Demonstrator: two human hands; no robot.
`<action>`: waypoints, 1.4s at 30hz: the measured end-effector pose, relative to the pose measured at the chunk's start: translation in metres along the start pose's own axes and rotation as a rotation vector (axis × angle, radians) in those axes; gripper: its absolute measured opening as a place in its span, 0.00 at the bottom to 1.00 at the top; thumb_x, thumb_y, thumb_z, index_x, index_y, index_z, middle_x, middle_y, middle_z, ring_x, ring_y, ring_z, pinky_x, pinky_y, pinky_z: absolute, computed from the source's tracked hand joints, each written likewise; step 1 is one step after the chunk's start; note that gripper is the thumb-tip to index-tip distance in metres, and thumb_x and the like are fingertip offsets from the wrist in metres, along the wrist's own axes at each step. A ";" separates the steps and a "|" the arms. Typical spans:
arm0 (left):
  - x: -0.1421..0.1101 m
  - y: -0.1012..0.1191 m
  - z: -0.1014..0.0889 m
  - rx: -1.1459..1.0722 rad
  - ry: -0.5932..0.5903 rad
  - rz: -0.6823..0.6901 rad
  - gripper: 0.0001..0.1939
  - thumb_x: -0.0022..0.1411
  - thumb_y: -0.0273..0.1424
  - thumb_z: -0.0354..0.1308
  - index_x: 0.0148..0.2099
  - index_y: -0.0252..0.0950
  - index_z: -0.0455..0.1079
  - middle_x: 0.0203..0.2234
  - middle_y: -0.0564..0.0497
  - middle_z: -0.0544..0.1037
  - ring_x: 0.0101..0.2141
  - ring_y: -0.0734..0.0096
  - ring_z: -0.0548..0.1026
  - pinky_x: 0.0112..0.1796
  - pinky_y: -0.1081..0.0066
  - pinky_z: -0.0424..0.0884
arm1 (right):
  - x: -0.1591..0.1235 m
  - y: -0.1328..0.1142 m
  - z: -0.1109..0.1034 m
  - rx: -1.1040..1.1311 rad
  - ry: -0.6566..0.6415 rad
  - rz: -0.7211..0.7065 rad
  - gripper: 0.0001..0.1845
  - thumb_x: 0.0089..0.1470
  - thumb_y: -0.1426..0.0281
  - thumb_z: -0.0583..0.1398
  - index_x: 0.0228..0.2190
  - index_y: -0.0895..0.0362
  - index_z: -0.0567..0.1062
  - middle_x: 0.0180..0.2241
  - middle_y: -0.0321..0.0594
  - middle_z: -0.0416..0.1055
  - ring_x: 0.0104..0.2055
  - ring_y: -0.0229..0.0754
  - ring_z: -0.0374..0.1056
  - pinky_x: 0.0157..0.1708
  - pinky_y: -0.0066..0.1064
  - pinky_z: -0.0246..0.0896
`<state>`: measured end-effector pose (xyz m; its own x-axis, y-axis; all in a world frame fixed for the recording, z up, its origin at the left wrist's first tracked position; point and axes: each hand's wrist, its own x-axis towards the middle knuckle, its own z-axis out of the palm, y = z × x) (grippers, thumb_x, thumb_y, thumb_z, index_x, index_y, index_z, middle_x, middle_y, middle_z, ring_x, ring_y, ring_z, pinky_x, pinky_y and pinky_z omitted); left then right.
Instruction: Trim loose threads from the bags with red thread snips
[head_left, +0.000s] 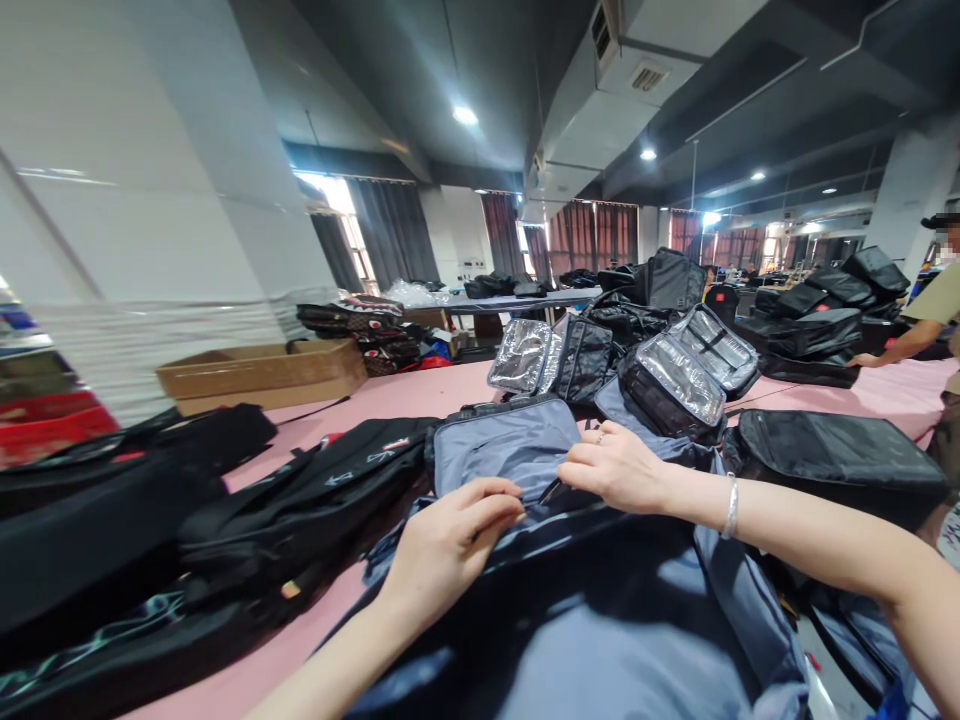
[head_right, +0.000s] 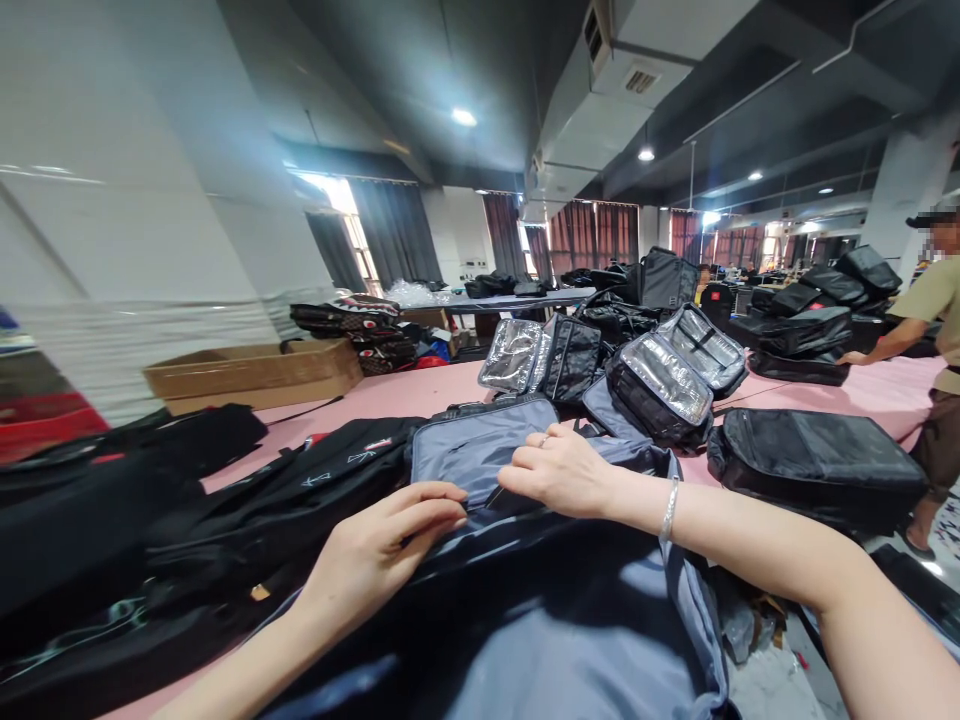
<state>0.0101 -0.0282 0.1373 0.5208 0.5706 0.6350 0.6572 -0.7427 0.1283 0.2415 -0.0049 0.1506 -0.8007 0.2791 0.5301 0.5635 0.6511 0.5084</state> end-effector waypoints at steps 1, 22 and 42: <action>0.000 0.000 0.000 -0.001 -0.006 -0.008 0.15 0.60 0.38 0.46 0.31 0.40 0.73 0.34 0.51 0.78 0.32 0.72 0.75 0.33 0.76 0.70 | 0.001 -0.001 0.001 0.005 -0.009 -0.001 0.09 0.60 0.74 0.50 0.30 0.56 0.68 0.27 0.36 0.67 0.31 0.39 0.56 0.30 0.33 0.43; -0.010 -0.015 -0.007 -0.021 -0.038 0.022 0.10 0.58 0.39 0.51 0.35 0.37 0.66 0.42 0.46 0.71 0.33 0.71 0.74 0.37 0.73 0.71 | 0.003 0.004 0.008 0.052 0.016 0.012 0.08 0.59 0.75 0.51 0.32 0.56 0.69 0.29 0.37 0.68 0.32 0.40 0.56 0.30 0.33 0.42; 0.003 -0.017 0.021 0.591 0.184 0.357 0.15 0.63 0.22 0.41 0.38 0.32 0.70 0.33 0.45 0.78 0.32 0.68 0.75 0.33 0.72 0.71 | -0.002 0.013 0.006 -0.024 -0.017 0.060 0.06 0.59 0.73 0.53 0.30 0.56 0.68 0.27 0.35 0.67 0.32 0.39 0.57 0.30 0.33 0.42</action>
<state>0.0114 -0.0067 0.1210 0.6929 0.2211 0.6863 0.6764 -0.5290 -0.5124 0.2489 0.0072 0.1519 -0.7686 0.3295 0.5483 0.6151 0.6161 0.4920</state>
